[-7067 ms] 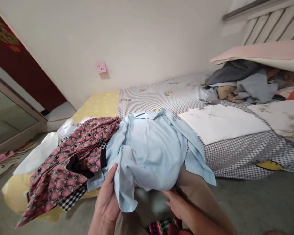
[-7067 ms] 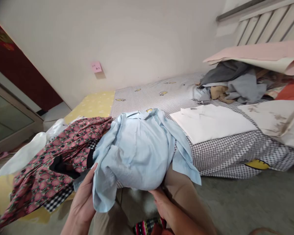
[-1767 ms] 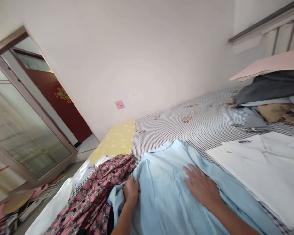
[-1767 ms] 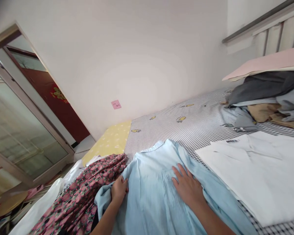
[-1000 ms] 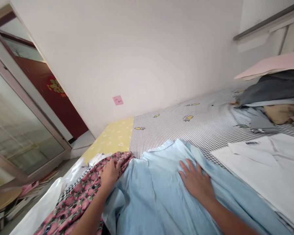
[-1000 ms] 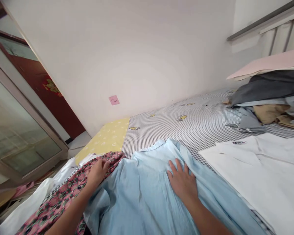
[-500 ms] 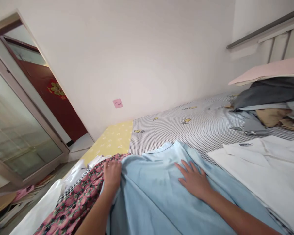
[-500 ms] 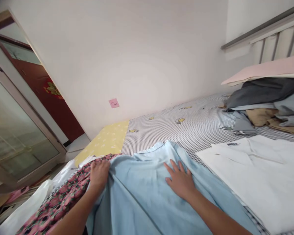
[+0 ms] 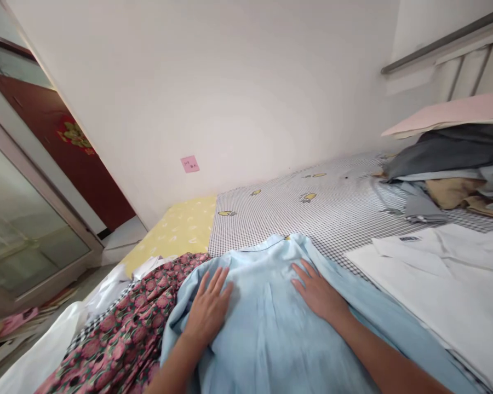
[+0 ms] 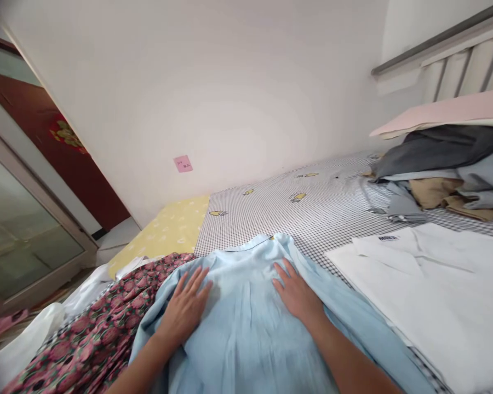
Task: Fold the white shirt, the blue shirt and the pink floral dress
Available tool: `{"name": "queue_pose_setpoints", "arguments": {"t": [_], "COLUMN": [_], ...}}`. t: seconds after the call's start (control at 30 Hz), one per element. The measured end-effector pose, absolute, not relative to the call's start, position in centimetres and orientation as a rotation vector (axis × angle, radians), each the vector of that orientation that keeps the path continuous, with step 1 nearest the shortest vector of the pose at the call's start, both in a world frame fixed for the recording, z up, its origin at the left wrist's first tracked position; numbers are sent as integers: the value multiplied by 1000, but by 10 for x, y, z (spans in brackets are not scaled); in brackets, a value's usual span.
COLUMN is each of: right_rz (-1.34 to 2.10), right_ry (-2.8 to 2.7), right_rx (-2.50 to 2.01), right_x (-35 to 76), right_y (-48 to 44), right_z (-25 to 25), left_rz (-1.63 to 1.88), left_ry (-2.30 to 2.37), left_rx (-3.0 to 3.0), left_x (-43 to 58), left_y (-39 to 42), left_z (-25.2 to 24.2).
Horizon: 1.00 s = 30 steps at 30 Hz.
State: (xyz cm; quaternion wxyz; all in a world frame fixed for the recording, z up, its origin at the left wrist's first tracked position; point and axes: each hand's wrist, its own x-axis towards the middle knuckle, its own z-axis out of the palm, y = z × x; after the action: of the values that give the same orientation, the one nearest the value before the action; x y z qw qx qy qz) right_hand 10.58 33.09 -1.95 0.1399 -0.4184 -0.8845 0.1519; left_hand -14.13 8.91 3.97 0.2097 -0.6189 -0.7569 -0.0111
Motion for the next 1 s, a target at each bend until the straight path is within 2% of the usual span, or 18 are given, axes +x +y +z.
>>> {"name": "queue_pose_setpoints", "arguments": {"t": [0.1, 0.2, 0.33, 0.57, 0.63, 0.73, 0.9, 1.0], "right_rz": [465, 405, 206, 352, 404, 576, 982, 1065], "right_ry": [-2468, -2415, -2515, -2561, -2525, -2502, -2479, -2370], "right_rx": [-1417, -1566, -1492, -1387, -1316, -1276, -1384, -1369], "right_x": [99, 94, 88, 40, 17, -12, -30, -37], "right_y": [340, 342, 340, 378, 384, 382, 380, 391], "right_z": [-16, -8, 16, 108, 121, 110, 60, 50], "left_rz": [-294, -434, -548, -659, -664, -661, -606, -611], "left_ry": [-2467, -2504, -2441, -2419, -2429, -2471, -2474, -2461], "left_rx": [-1240, -1062, -1054, -963, -948, -921, -908, -907], "left_x": [-154, -166, -167, -156, -153, -149, -141, -138], "left_y": [84, 84, 88, 91, 90, 89, 87, 87], "left_z": [-22, -58, -66, -63, -63, -61, -55, -53]}}
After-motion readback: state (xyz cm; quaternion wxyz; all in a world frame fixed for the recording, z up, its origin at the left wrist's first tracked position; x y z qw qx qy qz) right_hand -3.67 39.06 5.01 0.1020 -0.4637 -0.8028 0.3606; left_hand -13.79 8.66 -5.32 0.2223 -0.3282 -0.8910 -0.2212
